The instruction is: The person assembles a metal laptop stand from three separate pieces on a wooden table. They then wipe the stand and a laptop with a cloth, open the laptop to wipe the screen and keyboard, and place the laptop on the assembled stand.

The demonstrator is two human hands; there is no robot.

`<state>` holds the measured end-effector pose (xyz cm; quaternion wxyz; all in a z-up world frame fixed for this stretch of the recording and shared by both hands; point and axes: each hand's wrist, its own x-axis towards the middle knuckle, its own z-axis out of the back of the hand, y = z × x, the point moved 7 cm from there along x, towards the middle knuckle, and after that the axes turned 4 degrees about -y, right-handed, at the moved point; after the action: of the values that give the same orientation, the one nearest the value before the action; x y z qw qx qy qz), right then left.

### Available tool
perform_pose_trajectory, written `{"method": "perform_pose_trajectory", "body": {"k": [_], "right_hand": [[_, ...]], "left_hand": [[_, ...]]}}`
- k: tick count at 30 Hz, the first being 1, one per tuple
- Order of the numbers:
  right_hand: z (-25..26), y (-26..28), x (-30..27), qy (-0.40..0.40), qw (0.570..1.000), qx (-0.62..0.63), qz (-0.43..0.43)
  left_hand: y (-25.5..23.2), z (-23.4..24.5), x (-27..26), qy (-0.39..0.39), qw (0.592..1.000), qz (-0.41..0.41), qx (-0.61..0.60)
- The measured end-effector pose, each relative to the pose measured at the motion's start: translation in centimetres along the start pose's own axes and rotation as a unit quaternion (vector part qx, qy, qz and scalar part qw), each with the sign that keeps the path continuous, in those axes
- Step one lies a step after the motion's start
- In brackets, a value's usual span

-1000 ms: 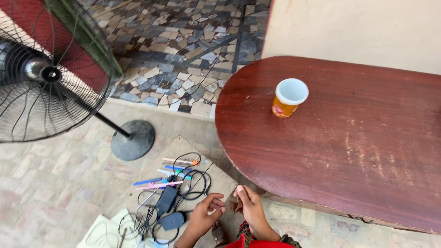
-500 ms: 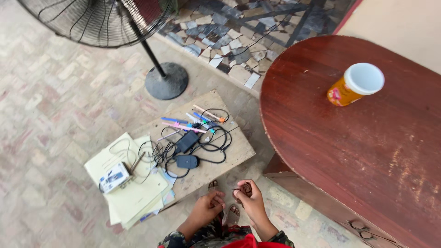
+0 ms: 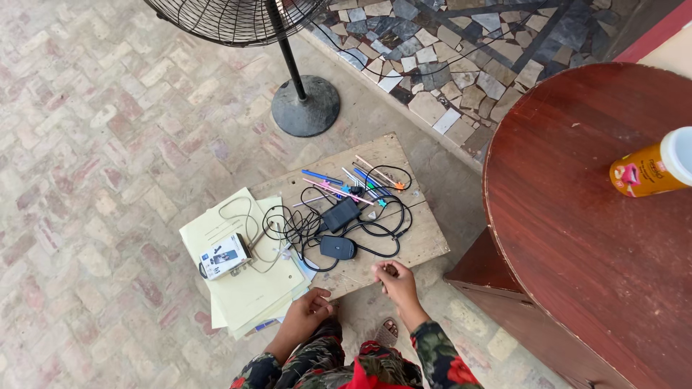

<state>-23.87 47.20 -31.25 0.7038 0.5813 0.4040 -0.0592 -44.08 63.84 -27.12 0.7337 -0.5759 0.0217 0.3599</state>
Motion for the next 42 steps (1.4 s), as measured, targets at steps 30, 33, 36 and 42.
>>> {"method": "perform_pose_trajectory", "body": {"k": [30, 33, 36, 42], "right_hand": [[-12.5, 2.3, 18.5, -0.149, 0.98, -0.117, 0.056], [-12.3, 3.2, 15.4, -0.084, 0.991, 0.014, 0.1], [-10.7, 5.5, 11.9, -0.06, 0.981, 0.089, 0.164], [-7.5, 13.4, 6.6, -0.008, 0.961, 0.133, 0.242]], "left_hand": [[1.7, 6.9, 17.1, 0.068, 0.996, 0.047, -0.023], [1.4, 7.6, 17.7, 0.061, 0.996, 0.03, -0.059], [1.1, 8.5, 18.4, 0.046, 0.995, 0.005, -0.091], [-1.7, 10.9, 18.9, -0.004, 0.998, -0.027, -0.063]]}}
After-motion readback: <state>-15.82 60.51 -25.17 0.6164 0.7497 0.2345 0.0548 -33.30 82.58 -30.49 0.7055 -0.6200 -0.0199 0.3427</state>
